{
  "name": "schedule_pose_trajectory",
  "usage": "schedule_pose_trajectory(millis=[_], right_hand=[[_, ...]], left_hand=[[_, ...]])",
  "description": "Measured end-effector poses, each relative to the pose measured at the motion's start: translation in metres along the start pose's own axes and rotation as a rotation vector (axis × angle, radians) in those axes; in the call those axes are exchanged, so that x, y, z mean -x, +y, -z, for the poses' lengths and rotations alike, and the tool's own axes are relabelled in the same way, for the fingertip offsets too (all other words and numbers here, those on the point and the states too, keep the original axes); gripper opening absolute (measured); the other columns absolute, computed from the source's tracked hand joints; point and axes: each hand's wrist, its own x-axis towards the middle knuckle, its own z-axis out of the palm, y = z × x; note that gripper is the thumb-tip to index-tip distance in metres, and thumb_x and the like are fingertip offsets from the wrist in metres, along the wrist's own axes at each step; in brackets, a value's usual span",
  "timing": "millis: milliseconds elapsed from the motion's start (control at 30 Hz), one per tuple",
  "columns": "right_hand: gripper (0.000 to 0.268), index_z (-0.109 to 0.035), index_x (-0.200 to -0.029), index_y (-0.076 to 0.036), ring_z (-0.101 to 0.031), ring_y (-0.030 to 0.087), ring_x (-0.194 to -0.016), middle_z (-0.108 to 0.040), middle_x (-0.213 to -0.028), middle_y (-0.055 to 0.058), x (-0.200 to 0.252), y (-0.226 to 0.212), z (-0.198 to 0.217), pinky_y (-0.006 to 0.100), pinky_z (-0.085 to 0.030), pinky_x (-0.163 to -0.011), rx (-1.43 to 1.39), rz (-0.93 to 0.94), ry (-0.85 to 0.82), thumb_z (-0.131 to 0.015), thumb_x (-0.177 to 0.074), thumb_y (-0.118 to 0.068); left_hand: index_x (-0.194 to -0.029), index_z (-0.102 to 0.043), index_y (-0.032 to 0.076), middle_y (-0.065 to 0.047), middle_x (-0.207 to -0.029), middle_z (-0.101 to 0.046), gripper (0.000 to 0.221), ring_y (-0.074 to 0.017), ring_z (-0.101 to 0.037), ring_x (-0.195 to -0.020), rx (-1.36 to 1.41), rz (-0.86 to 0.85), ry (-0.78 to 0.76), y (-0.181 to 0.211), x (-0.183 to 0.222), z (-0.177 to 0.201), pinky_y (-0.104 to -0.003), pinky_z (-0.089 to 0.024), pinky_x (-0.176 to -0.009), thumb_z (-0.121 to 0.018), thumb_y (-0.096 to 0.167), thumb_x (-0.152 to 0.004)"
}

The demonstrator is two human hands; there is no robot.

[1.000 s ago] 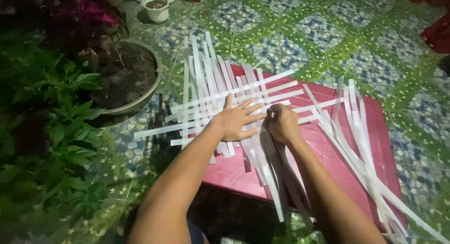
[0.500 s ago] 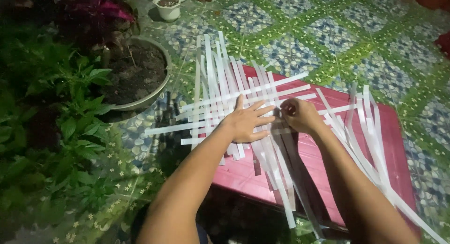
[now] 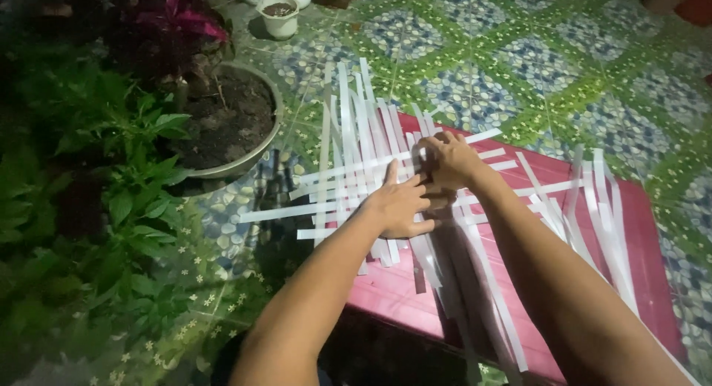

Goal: Weaving white plastic strips together on a low red table to create a mat or basket base.

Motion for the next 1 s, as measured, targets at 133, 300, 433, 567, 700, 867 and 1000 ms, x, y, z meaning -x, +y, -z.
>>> schedule_pose_trajectory(millis=[133, 300, 433, 567, 700, 867, 1000], right_hand=[[0.066, -0.049, -0.111, -0.028, -0.052, 0.031, -0.103, -0.052, -0.108, 0.009, -0.01, 0.027, -0.028, 0.045, -0.047, -0.079, 0.017, -0.116, -0.06, -0.078, -0.052, -0.036], [0.048, -0.044, -0.109, -0.027, -0.046, 0.031, -0.107, -0.046, -0.111, 0.008, 0.005, 0.01, -0.01, 0.057, -0.042, -0.08, -0.04, -0.182, -0.109, -0.062, -0.066, -0.02], [0.048, -0.045, -0.107, -0.028, -0.049, 0.031, -0.104, -0.047, -0.106, 0.007, 0.002, 0.023, -0.033, 0.057, -0.044, -0.074, -0.061, -0.138, -0.064, -0.062, -0.065, -0.015], [0.047, -0.042, -0.106, -0.025, -0.046, 0.032, -0.104, -0.045, -0.108, 0.008, 0.007, 0.01, -0.022, 0.061, -0.039, -0.079, -0.068, -0.173, -0.09, -0.061, -0.065, -0.011], [0.047, -0.043, -0.104, -0.027, -0.045, 0.03, -0.105, -0.045, -0.107, 0.007, 0.009, 0.014, -0.027, 0.061, -0.038, -0.08, -0.105, -0.188, -0.073, -0.06, -0.064, -0.007], [0.049, -0.042, -0.104, -0.025, -0.045, 0.031, -0.105, -0.044, -0.106, 0.007, 0.017, 0.004, -0.018, 0.061, -0.037, -0.08, -0.13, -0.192, -0.082, -0.063, -0.064, -0.006], [0.047, -0.046, -0.1, -0.021, -0.05, 0.03, -0.1, -0.051, -0.095, 0.01, 0.025, 0.001, -0.014, 0.052, -0.041, -0.081, -0.046, -0.1, 0.006, -0.063, -0.06, -0.003]], left_hand=[[-0.099, -0.058, 0.018, -0.002, -0.107, -0.055, 0.051, -0.0168, -0.034, -0.12, 0.019, -0.002, 0.014, 0.003, 0.008, 0.013, -0.062, -0.004, -0.106, -0.026, 0.053, -0.08], [-0.102, -0.057, 0.021, 0.0, -0.111, -0.053, 0.053, -0.0157, -0.031, -0.123, 0.044, -0.002, 0.013, 0.001, 0.004, 0.004, -0.062, -0.003, -0.106, -0.025, 0.055, -0.08], [-0.103, -0.057, 0.02, -0.001, -0.113, -0.053, 0.051, -0.0172, -0.031, -0.125, 0.049, 0.007, -0.001, 0.006, 0.009, 0.01, -0.063, 0.0, -0.105, -0.025, 0.053, -0.079], [-0.104, -0.057, 0.021, 0.0, -0.111, -0.055, 0.051, -0.0163, -0.032, -0.124, 0.046, 0.007, 0.0, 0.004, 0.009, 0.007, -0.068, 0.003, -0.103, -0.026, 0.053, -0.079], [-0.105, -0.056, 0.022, 0.001, -0.112, -0.054, 0.051, -0.0159, -0.031, -0.124, 0.064, 0.008, -0.017, 0.013, 0.021, 0.027, -0.069, 0.004, -0.102, -0.026, 0.053, -0.079], [-0.106, -0.056, 0.023, 0.002, -0.112, -0.055, 0.049, -0.0141, -0.031, -0.124, 0.047, 0.007, -0.019, 0.012, 0.016, 0.018, -0.069, 0.004, -0.102, -0.026, 0.052, -0.08], [-0.106, -0.056, 0.025, 0.003, -0.111, -0.055, 0.048, -0.0139, -0.031, -0.124, 0.052, 0.011, -0.023, 0.019, 0.025, 0.032, -0.069, 0.004, -0.102, -0.026, 0.051, -0.081]])
